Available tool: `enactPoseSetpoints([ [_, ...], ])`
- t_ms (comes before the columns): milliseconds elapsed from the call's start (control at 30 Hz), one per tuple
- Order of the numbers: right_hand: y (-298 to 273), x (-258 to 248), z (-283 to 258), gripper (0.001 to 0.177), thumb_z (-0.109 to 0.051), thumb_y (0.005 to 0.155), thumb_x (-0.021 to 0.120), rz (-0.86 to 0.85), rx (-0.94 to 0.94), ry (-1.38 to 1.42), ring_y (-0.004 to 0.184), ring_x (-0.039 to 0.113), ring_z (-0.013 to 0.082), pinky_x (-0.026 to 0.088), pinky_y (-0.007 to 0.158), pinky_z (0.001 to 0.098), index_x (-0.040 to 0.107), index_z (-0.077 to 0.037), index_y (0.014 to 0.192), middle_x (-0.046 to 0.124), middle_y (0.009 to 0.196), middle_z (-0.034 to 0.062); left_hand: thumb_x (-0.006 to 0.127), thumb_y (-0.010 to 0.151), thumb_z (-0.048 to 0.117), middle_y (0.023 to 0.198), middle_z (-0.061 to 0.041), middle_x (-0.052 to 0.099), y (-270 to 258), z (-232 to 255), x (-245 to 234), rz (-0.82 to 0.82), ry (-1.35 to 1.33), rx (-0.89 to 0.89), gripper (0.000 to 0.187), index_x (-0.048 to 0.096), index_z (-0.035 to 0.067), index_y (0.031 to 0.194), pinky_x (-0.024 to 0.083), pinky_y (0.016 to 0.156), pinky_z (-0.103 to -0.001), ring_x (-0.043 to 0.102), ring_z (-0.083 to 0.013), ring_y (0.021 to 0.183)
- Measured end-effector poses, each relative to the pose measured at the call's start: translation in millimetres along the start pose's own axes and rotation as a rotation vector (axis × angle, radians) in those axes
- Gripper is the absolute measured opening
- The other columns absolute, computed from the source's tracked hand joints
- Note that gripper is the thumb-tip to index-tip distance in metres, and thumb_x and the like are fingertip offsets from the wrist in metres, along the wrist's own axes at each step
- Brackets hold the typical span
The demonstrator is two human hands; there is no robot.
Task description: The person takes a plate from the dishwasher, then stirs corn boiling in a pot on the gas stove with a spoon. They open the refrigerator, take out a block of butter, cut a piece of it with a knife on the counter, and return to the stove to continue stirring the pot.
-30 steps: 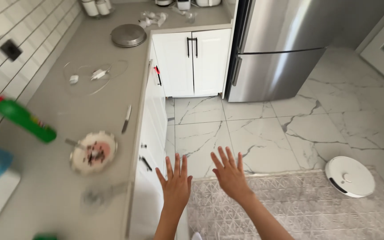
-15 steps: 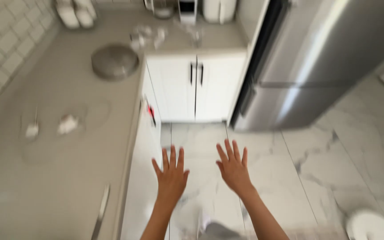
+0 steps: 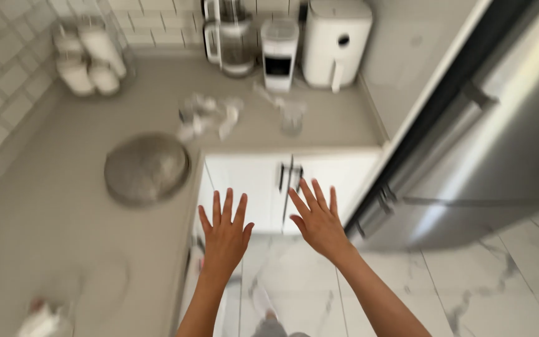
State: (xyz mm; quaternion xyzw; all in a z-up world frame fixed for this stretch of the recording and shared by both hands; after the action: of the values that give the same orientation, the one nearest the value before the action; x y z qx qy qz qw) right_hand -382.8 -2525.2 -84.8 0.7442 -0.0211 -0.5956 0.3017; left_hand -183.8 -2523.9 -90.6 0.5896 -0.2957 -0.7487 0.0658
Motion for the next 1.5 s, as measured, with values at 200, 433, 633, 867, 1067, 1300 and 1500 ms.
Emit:
enactPoseSetpoints([
  [200,123.1,53.9,88.2,0.063,-0.036,0.098,0.059,0.015,0.064,-0.011,0.154,0.019,0.0358,0.012,0.120,0.0635,0.038,-0.019,0.155,0.028,0.165,0.0121,0.071,0.096,0.022,0.149,-0.015,0.056,197.6,-54.2,29.3,0.278,-0.201,0.246,0.049,0.058,0.009,0.142,0.036,0.119,-0.052,0.047,-0.0331,0.144],
  [433,233.7,98.1,166.9,0.064,-0.039,0.096,0.059,0.006,0.107,-0.002,0.152,0.017,0.0372,0.009,0.118,0.0648,0.038,-0.020,0.153,0.026,0.164,0.0123,0.073,0.099,0.018,0.136,-0.018,0.064,466.1,-135.7,57.2,0.492,-0.638,0.103,0.040,0.063,0.002,0.134,0.047,0.110,-0.044,0.059,-0.0352,0.130],
  [633,309.4,138.2,237.1,0.062,-0.037,0.097,0.061,0.092,0.047,0.109,0.153,0.016,0.0385,0.007,0.120,0.0632,0.042,-0.018,0.152,0.026,0.165,0.0138,0.075,0.097,0.020,0.146,-0.009,0.058,672.4,-208.7,79.6,0.518,-0.996,-0.106,0.054,0.053,0.010,0.146,0.053,0.098,-0.034,0.061,-0.0183,0.120],
  [867,394.7,156.0,281.0,0.059,-0.035,0.095,0.064,0.053,0.008,0.256,0.154,0.017,0.0376,0.007,0.121,0.0597,0.047,-0.018,0.150,0.029,0.164,0.0124,0.075,0.092,0.012,0.118,-0.002,0.057,773.1,-222.3,48.2,0.483,-1.045,-0.041,0.042,0.054,0.007,0.128,0.048,0.089,-0.030,0.054,-0.0142,0.096],
  [1067,448.9,132.7,260.1,0.059,-0.032,0.093,0.069,0.190,-0.155,0.325,0.153,0.023,0.0400,0.012,0.121,0.0626,0.051,-0.016,0.147,0.032,0.164,0.0139,0.078,0.101,0.007,0.100,0.002,0.049,686.6,-206.5,-11.7,0.462,-1.009,0.090,0.029,0.053,0.007,0.116,0.046,0.084,-0.025,0.049,-0.0104,0.093],
  [1300,547.3,65.5,206.7,0.065,-0.032,0.091,0.077,0.460,-0.388,0.342,0.154,0.027,0.0435,0.020,0.123,0.0664,0.051,-0.013,0.148,0.032,0.165,0.0153,0.077,0.087,0.001,0.112,0.002,0.055,511.8,-232.3,-137.7,0.794,-1.066,-0.217,0.048,0.053,0.009,0.128,0.057,0.086,-0.020,0.063,-0.0066,0.098],
  [1500,627.3,26.4,137.2,0.063,-0.028,0.098,0.079,0.556,-0.439,0.447,0.160,0.025,0.0417,0.020,0.129,0.0649,0.050,-0.014,0.152,0.031,0.170,0.0138,0.075,0.095,0.042,0.098,-0.010,0.066,364.7,-391.0,-145.0,0.848,-1.093,-0.511,0.054,0.055,-0.002,0.117,0.061,0.071,-0.032,0.070,-0.0157,0.080],
])
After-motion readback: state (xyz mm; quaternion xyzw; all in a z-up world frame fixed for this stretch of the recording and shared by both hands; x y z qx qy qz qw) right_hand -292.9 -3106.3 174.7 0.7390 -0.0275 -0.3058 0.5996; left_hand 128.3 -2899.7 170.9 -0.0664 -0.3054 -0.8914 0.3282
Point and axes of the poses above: each hand's wrist, its own y-axis towards the middle knuckle, its own x-axis out of the palm, z = x × y, the point moved 8 cm from there along y, towards the middle knuckle
